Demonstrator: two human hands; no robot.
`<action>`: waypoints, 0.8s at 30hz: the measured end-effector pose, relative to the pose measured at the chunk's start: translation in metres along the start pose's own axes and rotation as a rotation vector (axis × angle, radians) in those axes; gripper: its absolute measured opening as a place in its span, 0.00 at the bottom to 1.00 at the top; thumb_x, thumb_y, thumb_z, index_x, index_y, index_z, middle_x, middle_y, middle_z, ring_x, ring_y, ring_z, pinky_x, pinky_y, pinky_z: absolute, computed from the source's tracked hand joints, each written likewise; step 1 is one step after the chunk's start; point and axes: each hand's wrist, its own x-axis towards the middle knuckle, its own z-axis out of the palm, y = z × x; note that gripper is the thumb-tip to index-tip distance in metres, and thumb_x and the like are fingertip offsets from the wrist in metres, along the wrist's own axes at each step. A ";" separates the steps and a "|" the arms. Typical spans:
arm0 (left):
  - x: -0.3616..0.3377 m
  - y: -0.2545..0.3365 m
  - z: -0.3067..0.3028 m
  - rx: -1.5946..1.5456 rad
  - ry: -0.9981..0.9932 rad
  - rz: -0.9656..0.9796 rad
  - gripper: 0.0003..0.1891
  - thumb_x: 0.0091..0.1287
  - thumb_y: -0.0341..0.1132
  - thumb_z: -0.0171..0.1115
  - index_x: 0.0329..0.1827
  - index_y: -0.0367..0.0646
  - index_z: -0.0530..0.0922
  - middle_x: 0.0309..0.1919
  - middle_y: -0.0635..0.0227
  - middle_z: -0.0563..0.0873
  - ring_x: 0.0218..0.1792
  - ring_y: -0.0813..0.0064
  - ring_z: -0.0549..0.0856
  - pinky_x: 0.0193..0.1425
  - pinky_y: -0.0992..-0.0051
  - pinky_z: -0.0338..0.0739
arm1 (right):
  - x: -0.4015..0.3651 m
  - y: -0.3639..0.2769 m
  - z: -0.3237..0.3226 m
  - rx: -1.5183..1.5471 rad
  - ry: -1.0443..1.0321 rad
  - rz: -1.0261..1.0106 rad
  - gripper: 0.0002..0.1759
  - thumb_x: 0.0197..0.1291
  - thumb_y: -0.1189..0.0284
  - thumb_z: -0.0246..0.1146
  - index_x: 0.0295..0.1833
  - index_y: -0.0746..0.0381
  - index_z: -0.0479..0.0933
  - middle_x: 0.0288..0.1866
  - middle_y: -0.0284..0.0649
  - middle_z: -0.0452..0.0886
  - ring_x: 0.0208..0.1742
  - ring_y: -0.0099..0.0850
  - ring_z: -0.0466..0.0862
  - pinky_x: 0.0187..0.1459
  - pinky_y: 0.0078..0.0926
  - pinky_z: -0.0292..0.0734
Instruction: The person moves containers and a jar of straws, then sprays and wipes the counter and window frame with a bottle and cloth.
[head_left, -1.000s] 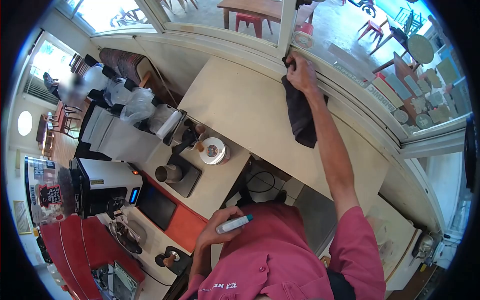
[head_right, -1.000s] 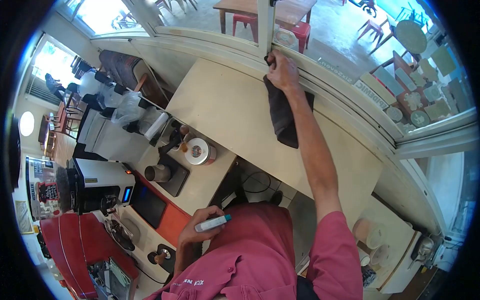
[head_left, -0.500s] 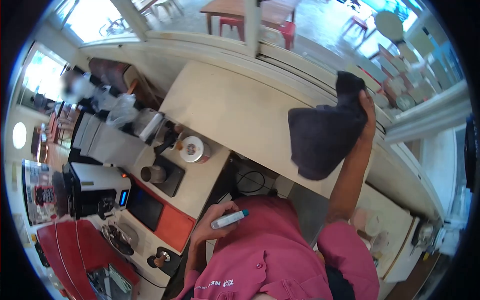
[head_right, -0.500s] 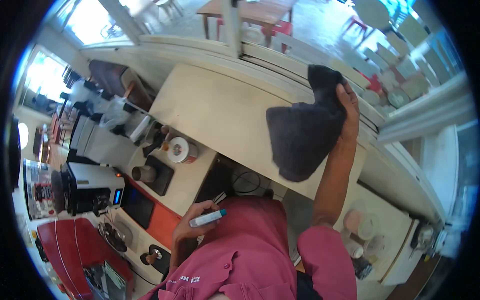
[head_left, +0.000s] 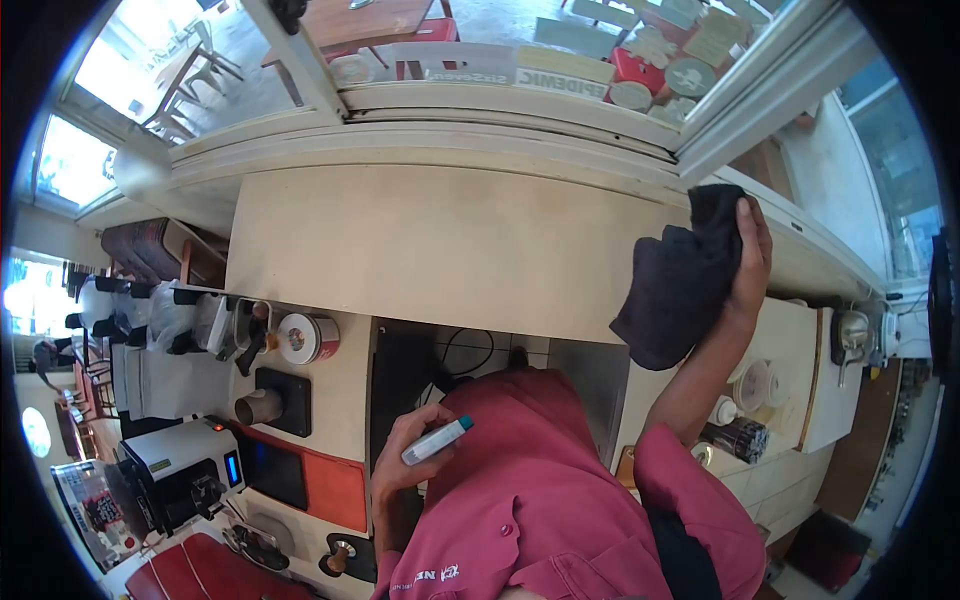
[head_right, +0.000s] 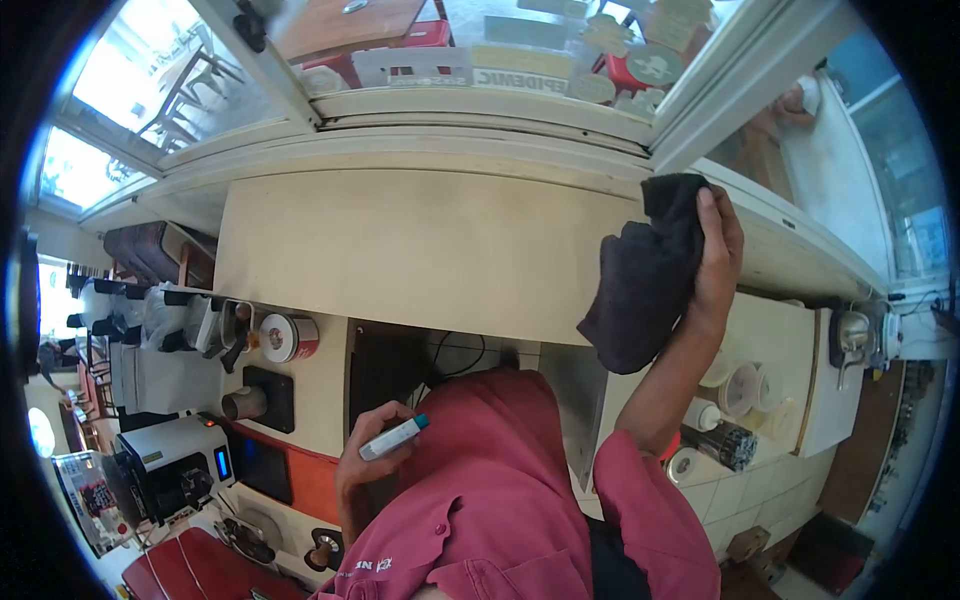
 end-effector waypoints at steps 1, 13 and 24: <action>0.001 0.005 0.001 0.008 -0.011 -0.002 0.14 0.53 0.24 0.67 0.44 0.38 0.80 0.32 0.66 0.85 0.33 0.75 0.85 0.38 0.76 0.78 | 0.004 0.005 -0.008 -0.058 -0.016 0.013 0.11 0.74 0.70 0.61 0.54 0.66 0.82 0.45 0.34 0.87 0.44 0.21 0.85 0.49 0.18 0.80; -0.004 0.006 0.014 0.070 0.010 -0.016 0.11 0.57 0.24 0.66 0.43 0.38 0.80 0.30 0.69 0.85 0.31 0.81 0.83 0.35 0.78 0.76 | 0.064 0.051 0.018 -1.360 0.298 -0.500 0.10 0.67 0.64 0.65 0.51 0.53 0.82 0.41 0.45 0.88 0.42 0.49 0.88 0.43 0.43 0.81; -0.014 0.006 0.007 -0.012 0.048 -0.138 0.11 0.58 0.24 0.67 0.43 0.38 0.79 0.29 0.70 0.84 0.32 0.83 0.82 0.36 0.79 0.76 | 0.104 0.113 0.038 -1.663 -0.124 -0.416 0.09 0.61 0.74 0.60 0.44 0.61 0.84 0.47 0.44 0.86 0.44 0.49 0.87 0.46 0.48 0.83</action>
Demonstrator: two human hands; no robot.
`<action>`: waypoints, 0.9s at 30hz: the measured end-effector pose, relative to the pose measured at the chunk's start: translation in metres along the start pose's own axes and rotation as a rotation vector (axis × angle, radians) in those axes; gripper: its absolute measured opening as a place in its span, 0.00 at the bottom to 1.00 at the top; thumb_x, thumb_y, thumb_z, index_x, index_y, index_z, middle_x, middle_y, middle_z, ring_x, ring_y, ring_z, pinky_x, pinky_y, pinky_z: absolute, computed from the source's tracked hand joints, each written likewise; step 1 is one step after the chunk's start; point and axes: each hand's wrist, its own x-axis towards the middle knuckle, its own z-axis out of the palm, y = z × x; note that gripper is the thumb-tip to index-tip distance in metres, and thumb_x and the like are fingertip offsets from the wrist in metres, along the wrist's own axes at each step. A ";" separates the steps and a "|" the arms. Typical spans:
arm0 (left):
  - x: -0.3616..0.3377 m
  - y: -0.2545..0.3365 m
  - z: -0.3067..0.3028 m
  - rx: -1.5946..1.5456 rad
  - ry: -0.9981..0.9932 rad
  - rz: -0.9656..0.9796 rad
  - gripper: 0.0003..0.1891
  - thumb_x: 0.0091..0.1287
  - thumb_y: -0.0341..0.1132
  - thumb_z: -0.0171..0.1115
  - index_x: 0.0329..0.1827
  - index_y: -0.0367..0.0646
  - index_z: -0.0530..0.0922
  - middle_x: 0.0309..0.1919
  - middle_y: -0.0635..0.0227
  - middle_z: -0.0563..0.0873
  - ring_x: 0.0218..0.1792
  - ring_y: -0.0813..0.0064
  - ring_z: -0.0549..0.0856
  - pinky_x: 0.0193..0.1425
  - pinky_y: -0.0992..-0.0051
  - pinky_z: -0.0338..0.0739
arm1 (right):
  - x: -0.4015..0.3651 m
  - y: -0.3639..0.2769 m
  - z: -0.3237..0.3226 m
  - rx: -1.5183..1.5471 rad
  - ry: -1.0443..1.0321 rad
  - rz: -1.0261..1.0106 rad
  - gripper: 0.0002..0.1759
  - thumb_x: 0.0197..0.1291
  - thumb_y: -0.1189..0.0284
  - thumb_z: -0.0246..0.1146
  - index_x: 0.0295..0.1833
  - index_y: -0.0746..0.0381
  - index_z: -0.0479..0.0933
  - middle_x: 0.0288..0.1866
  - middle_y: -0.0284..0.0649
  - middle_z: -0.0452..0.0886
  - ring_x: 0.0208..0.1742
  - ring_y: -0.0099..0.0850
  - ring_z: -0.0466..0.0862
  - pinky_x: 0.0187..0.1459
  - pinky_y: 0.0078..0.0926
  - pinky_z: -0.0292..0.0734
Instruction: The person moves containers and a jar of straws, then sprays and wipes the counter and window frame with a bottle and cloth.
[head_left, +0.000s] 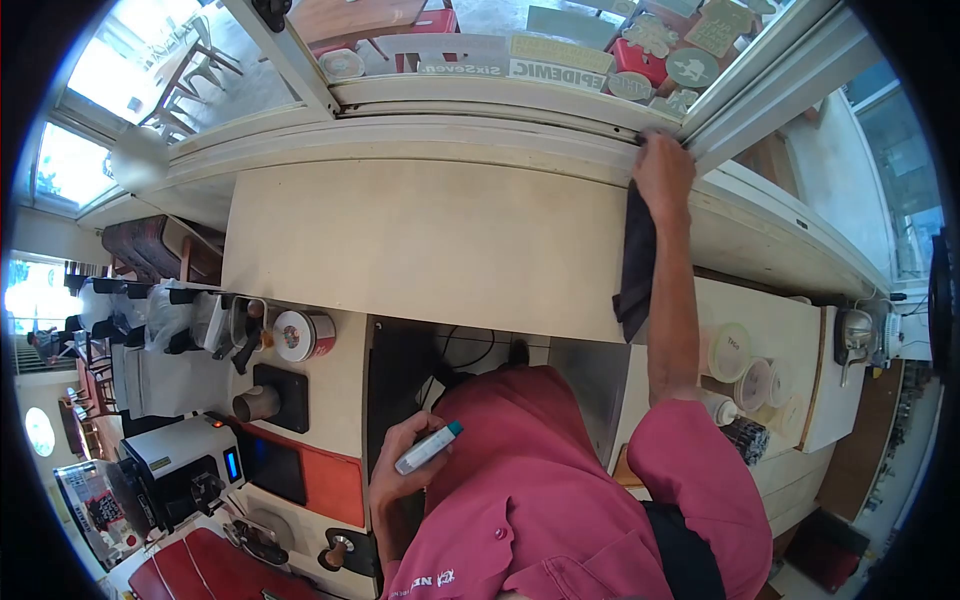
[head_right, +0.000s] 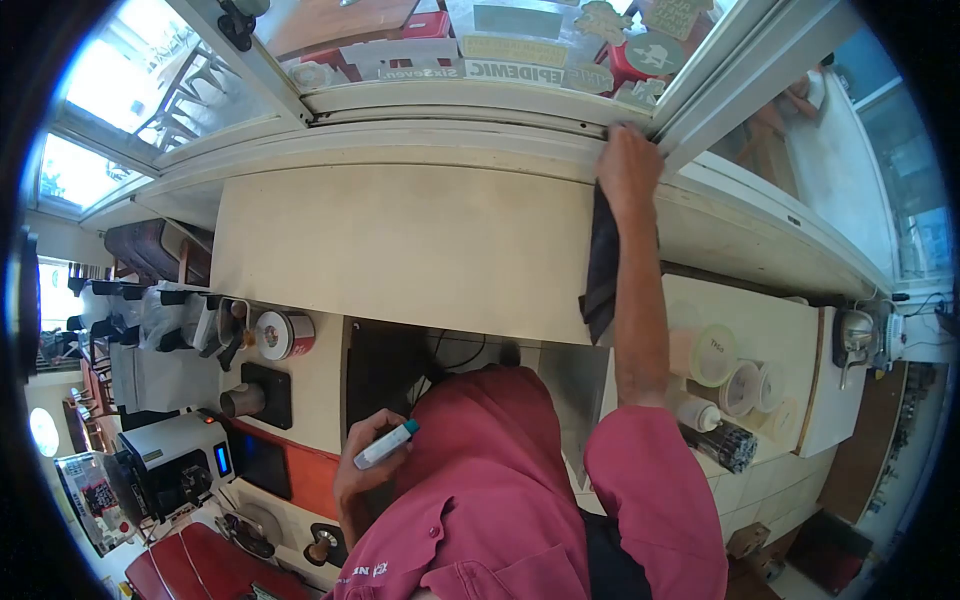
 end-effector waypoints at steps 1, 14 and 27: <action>0.001 0.002 0.000 -0.017 -0.011 -0.033 0.11 0.57 0.24 0.67 0.43 0.38 0.79 0.30 0.70 0.84 0.32 0.82 0.82 0.37 0.79 0.76 | 0.005 -0.013 0.004 0.007 -0.046 -0.011 0.10 0.61 0.74 0.60 0.45 0.61 0.84 0.47 0.45 0.86 0.46 0.50 0.87 0.46 0.48 0.83; 0.007 -0.022 -0.008 0.007 0.081 0.155 0.15 0.52 0.28 0.72 0.42 0.41 0.79 0.31 0.61 0.84 0.31 0.58 0.84 0.38 0.67 0.76 | 0.028 -0.010 0.003 -0.099 -0.173 -0.063 0.12 0.58 0.71 0.59 0.43 0.63 0.84 0.45 0.53 0.87 0.49 0.53 0.87 0.50 0.53 0.82; 0.000 -0.023 -0.034 -0.011 0.052 0.174 0.15 0.52 0.27 0.70 0.43 0.39 0.79 0.33 0.60 0.85 0.34 0.60 0.87 0.39 0.69 0.78 | 0.040 -0.211 0.028 0.088 -0.133 -0.222 0.11 0.59 0.75 0.59 0.41 0.66 0.86 0.48 0.53 0.86 0.48 0.53 0.89 0.49 0.47 0.85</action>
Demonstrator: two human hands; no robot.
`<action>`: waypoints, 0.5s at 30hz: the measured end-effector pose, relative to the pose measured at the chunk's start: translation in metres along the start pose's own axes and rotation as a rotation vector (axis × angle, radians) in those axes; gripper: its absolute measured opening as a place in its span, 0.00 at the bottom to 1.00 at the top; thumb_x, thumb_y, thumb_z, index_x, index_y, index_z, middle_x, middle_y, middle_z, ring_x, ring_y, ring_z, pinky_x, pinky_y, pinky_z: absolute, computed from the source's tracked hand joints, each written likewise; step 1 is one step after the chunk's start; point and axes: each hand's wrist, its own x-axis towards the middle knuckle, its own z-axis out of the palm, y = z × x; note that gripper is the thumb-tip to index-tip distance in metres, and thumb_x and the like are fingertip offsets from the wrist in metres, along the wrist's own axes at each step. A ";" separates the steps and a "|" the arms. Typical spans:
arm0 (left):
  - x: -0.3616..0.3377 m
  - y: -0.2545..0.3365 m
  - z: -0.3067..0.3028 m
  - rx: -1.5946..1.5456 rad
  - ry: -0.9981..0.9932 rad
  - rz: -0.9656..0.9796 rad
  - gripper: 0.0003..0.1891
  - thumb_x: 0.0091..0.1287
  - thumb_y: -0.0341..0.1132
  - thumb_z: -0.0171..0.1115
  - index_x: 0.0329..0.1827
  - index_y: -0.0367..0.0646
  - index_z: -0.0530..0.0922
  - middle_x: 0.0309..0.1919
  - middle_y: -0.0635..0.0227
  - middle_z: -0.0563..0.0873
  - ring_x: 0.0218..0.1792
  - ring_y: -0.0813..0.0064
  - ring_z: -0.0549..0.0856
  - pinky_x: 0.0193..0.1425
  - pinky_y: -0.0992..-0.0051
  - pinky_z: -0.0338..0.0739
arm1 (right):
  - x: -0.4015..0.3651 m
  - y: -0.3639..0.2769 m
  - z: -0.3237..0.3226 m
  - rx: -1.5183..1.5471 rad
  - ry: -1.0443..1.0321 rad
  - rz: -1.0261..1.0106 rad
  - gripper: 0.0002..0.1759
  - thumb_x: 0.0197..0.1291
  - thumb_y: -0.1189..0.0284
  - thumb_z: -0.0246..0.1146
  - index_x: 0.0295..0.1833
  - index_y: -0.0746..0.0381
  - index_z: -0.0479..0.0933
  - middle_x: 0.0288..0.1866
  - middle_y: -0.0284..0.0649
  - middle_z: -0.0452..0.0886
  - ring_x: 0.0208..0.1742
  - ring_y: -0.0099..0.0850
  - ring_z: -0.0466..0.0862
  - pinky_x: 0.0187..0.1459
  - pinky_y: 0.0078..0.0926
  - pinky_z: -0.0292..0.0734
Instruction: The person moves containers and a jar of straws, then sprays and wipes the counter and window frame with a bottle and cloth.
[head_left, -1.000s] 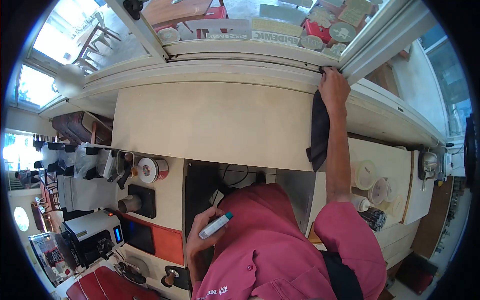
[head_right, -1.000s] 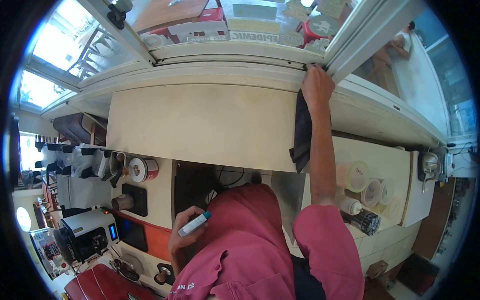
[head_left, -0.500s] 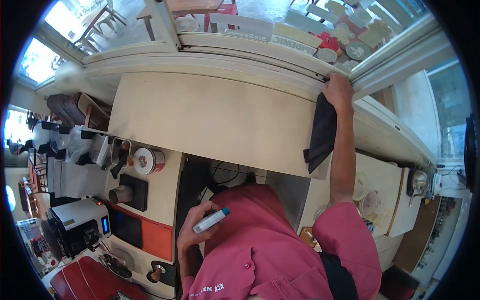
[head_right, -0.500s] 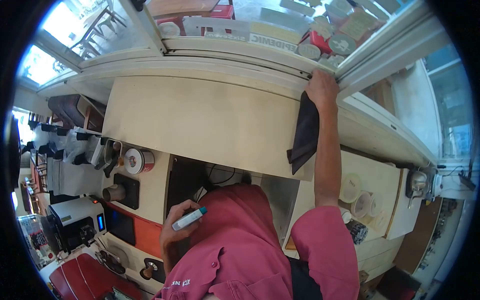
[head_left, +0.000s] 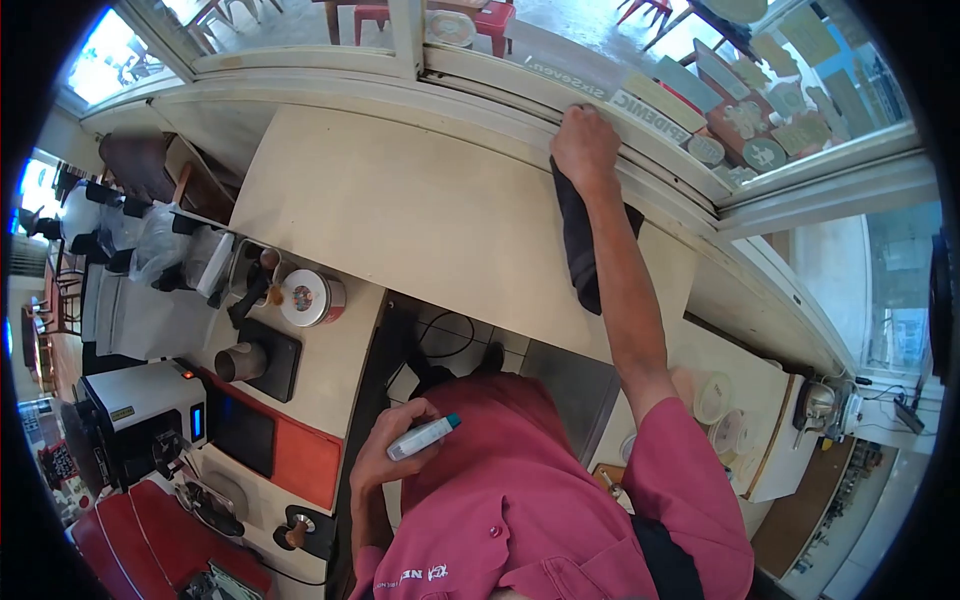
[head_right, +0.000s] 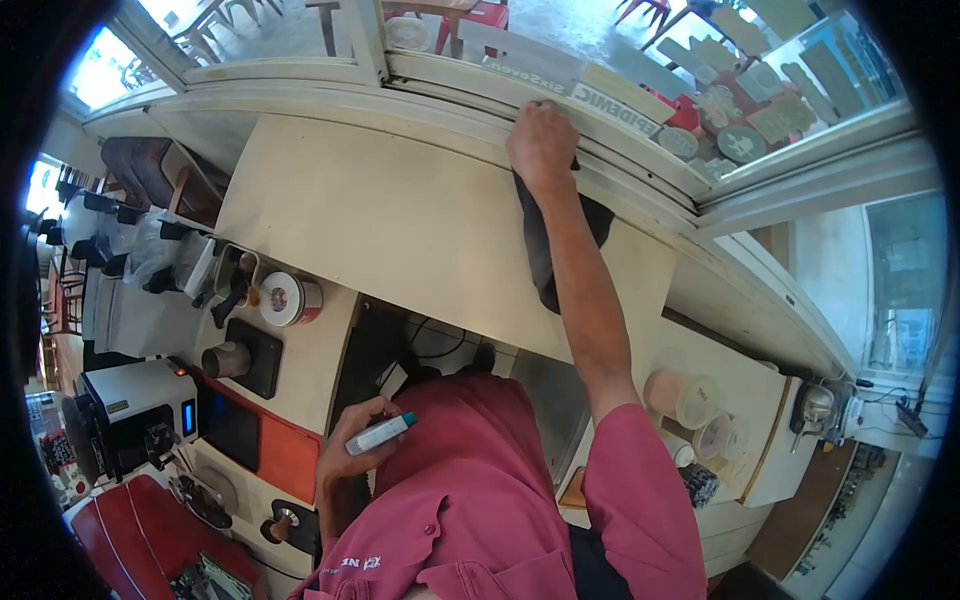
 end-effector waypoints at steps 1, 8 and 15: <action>-0.003 -0.002 -0.002 -0.002 0.007 -0.005 0.15 0.52 0.27 0.70 0.43 0.39 0.79 0.32 0.60 0.85 0.33 0.61 0.87 0.39 0.69 0.78 | 0.003 -0.012 0.002 0.017 0.000 -0.014 0.12 0.59 0.75 0.59 0.41 0.66 0.86 0.48 0.53 0.86 0.48 0.53 0.89 0.49 0.47 0.85; -0.023 -0.009 -0.018 -0.080 0.043 -0.076 0.15 0.51 0.28 0.69 0.42 0.39 0.79 0.31 0.62 0.84 0.32 0.65 0.86 0.38 0.71 0.77 | 0.029 -0.101 0.025 0.220 0.044 -0.098 0.11 0.55 0.73 0.63 0.39 0.66 0.87 0.46 0.53 0.87 0.48 0.53 0.88 0.50 0.47 0.85; -0.045 -0.026 -0.028 -0.140 0.098 -0.143 0.13 0.55 0.26 0.68 0.43 0.39 0.79 0.30 0.67 0.83 0.30 0.75 0.84 0.35 0.75 0.75 | 0.073 -0.158 0.045 0.359 -0.081 -0.162 0.12 0.54 0.69 0.65 0.38 0.66 0.87 0.47 0.56 0.87 0.48 0.55 0.88 0.50 0.46 0.85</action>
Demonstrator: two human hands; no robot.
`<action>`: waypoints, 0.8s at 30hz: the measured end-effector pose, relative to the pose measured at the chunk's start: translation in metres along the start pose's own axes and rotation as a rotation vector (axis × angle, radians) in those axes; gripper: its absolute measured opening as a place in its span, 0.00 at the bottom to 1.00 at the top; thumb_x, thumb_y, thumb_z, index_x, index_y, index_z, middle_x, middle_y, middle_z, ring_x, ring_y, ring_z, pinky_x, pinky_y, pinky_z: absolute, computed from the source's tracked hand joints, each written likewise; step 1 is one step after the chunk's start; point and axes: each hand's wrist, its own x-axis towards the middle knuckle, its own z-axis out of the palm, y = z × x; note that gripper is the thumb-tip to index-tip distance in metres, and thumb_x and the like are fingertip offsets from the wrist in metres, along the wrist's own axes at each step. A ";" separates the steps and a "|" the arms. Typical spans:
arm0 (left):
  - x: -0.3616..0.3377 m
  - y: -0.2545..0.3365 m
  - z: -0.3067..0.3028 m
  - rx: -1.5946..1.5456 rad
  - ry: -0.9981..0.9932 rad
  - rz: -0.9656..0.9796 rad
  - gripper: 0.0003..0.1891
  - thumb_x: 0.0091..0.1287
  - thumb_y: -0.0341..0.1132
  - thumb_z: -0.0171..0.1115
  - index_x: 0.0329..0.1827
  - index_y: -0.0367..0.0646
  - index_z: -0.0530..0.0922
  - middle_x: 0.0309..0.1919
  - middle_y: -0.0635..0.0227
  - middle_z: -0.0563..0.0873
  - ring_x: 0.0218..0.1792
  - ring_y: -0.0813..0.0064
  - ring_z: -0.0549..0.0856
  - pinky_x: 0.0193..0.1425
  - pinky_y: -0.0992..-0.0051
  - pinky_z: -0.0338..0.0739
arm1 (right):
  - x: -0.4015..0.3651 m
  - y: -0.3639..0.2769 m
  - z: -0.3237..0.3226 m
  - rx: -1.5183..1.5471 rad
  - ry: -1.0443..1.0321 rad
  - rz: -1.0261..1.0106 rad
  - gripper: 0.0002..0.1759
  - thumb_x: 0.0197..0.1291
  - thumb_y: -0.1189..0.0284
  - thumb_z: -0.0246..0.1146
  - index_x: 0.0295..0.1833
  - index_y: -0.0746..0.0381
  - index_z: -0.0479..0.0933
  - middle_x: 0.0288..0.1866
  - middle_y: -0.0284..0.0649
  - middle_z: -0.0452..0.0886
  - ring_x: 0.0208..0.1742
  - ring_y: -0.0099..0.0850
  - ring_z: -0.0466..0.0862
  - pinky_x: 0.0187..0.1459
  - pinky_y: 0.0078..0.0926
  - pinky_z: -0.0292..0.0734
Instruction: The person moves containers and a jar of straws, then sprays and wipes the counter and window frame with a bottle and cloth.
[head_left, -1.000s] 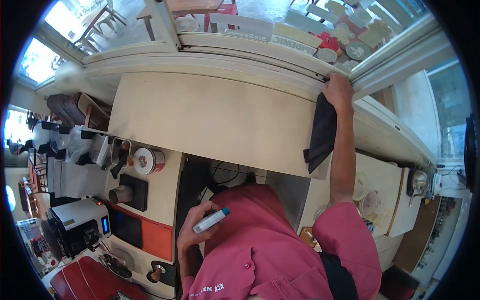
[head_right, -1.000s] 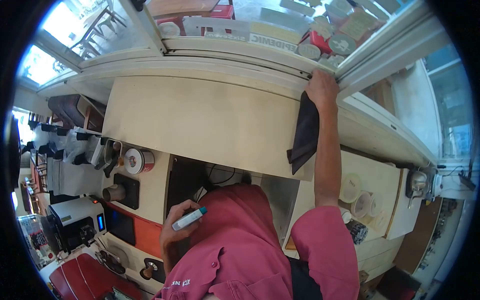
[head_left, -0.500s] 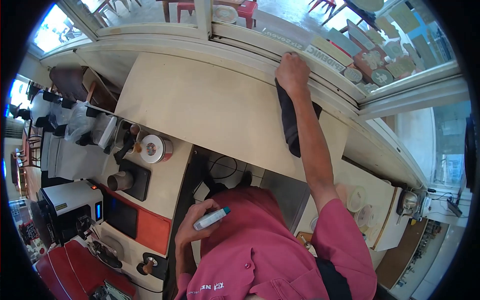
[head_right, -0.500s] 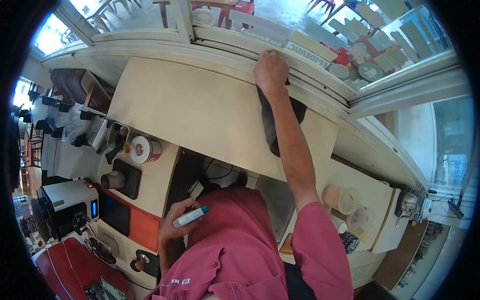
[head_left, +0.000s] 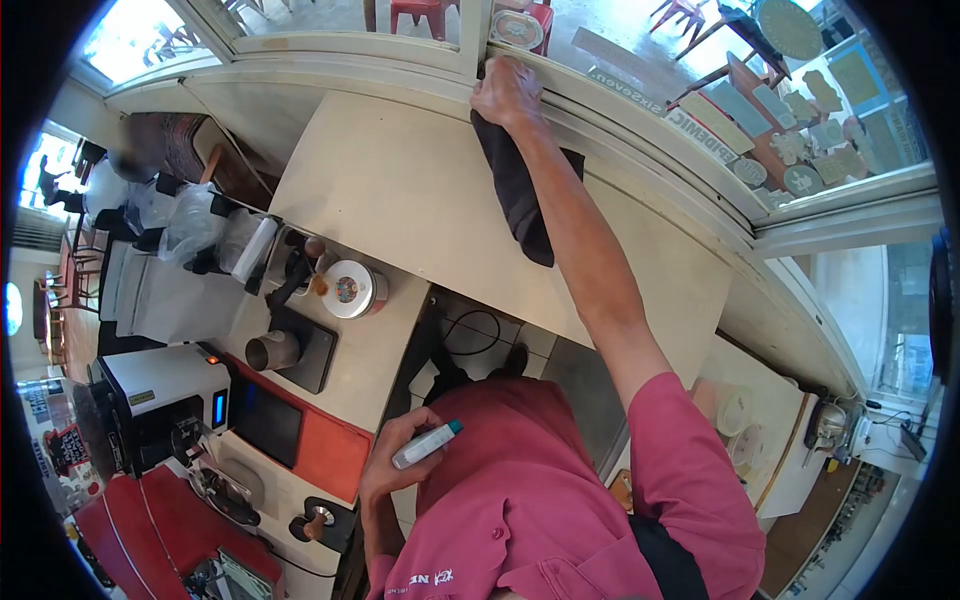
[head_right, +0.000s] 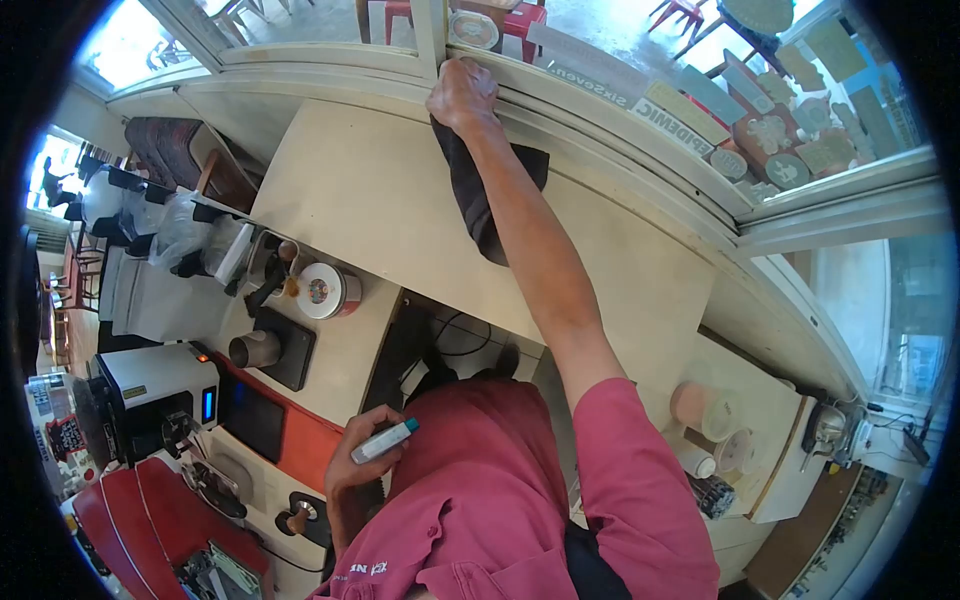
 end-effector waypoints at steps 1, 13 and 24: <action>0.000 0.003 -0.002 0.042 -0.002 0.023 0.11 0.57 0.24 0.67 0.43 0.39 0.79 0.31 0.69 0.83 0.30 0.79 0.83 0.34 0.78 0.76 | 0.001 -0.001 -0.001 0.001 -0.013 -0.004 0.12 0.54 0.69 0.65 0.38 0.66 0.87 0.47 0.56 0.87 0.48 0.55 0.88 0.50 0.46 0.85; -0.002 0.009 0.010 -0.011 -0.018 -0.044 0.11 0.59 0.26 0.69 0.43 0.39 0.78 0.25 0.72 0.80 0.24 0.84 0.78 0.29 0.78 0.71 | -0.040 0.027 -0.023 -0.178 0.024 -0.145 0.12 0.56 0.72 0.61 0.45 0.62 0.84 0.40 0.51 0.89 0.44 0.49 0.90 0.44 0.49 0.85; 0.011 0.037 0.053 0.032 -0.063 -0.028 0.09 0.61 0.25 0.67 0.43 0.39 0.79 0.31 0.74 0.81 0.33 0.87 0.77 0.37 0.81 0.71 | -0.122 0.134 -0.098 -0.173 0.127 0.054 0.16 0.58 0.65 0.62 0.51 0.54 0.84 0.36 0.51 0.88 0.41 0.50 0.89 0.43 0.50 0.84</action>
